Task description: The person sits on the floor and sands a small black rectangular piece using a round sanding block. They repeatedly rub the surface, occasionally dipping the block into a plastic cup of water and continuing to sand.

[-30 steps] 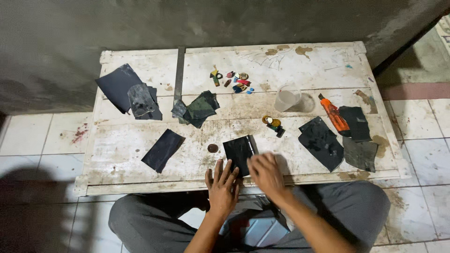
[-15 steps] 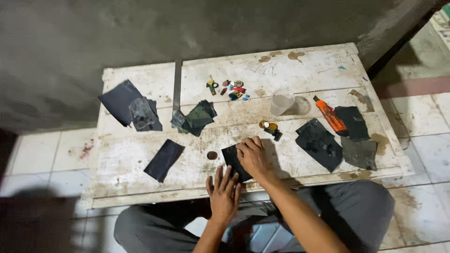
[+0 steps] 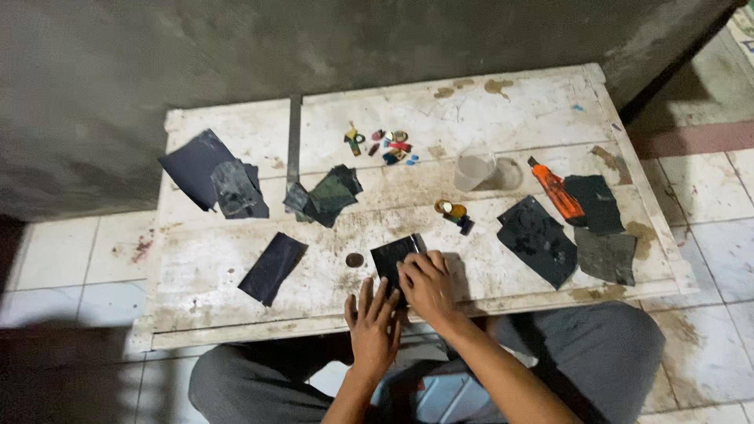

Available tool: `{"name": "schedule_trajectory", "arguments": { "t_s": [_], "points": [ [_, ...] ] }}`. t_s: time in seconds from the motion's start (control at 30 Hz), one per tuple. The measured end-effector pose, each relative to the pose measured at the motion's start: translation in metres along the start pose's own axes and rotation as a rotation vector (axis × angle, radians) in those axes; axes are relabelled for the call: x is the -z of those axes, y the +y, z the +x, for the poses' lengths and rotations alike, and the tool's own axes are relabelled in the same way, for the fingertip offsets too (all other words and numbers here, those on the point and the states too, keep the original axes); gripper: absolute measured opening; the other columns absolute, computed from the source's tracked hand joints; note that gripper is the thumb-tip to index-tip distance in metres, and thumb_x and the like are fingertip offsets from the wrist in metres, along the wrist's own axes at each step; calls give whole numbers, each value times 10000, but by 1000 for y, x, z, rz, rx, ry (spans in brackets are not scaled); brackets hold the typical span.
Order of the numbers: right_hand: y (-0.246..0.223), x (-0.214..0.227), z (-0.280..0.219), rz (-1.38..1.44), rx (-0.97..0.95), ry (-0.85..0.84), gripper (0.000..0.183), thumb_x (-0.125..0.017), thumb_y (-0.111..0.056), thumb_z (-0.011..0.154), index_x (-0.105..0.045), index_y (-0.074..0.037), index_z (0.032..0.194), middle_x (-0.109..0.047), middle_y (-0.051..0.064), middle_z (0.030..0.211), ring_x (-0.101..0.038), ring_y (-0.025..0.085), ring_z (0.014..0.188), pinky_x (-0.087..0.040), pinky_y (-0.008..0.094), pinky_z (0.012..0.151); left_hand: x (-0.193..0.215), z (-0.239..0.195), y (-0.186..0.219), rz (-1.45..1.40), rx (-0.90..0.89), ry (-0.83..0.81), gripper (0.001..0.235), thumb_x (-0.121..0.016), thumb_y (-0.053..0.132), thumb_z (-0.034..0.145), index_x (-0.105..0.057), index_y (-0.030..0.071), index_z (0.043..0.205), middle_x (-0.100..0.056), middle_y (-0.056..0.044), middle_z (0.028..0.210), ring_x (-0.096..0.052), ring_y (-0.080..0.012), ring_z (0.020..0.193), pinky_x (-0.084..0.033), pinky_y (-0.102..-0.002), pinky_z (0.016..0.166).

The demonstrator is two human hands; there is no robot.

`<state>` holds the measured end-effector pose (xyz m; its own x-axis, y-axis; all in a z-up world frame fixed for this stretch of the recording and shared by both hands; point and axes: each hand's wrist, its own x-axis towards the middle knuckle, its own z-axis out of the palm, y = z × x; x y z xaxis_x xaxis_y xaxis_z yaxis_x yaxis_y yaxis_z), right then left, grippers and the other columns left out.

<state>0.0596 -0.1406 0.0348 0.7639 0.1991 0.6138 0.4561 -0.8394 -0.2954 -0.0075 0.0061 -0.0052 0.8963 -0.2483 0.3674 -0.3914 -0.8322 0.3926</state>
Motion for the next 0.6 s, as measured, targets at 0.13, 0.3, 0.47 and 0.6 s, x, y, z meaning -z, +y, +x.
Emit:
{"name": "schedule_trajectory", "arguments": {
  "t_s": [0.13,0.3,0.47,0.6],
  "points": [
    [18,-32,8,-20,-65,-45,64,-679,-118,880,-724,-121,924,-590,-3,909,-441,251,864,-416,355,723,2,-1,2,-22,-23,72,379,-566,318,973,-595,212,1336,-450,-42,1522,-315,-324,1456,-184,-555,1123],
    [19,-10,-12,567,-447,-108,280,-666,-133,912,-697,-117,1190,-610,40,1067,-593,261,1005,-569,443,890,2,1,1,-36,-10,82,407,-621,292,922,-601,225,1322,-484,-25,1500,-337,-315,1444,-203,-543,1114],
    [10,33,-15,1775,-1085,76,275,-658,-52,838,-644,89,1074,-655,215,933,-586,229,733,-488,336,743,0,1,3,-19,26,54,393,-601,313,906,-610,256,1295,-473,8,1507,-336,-290,1445,-200,-538,1119],
    [-17,94,19,2231,-684,-36,133,-691,-141,909,-693,-81,1028,-633,85,867,-547,177,779,-410,322,762,-1,2,3,-34,4,109,379,-619,319,914,-618,252,1287,-482,8,1501,-352,-292,1443,-187,-514,1137]
  ]
}}
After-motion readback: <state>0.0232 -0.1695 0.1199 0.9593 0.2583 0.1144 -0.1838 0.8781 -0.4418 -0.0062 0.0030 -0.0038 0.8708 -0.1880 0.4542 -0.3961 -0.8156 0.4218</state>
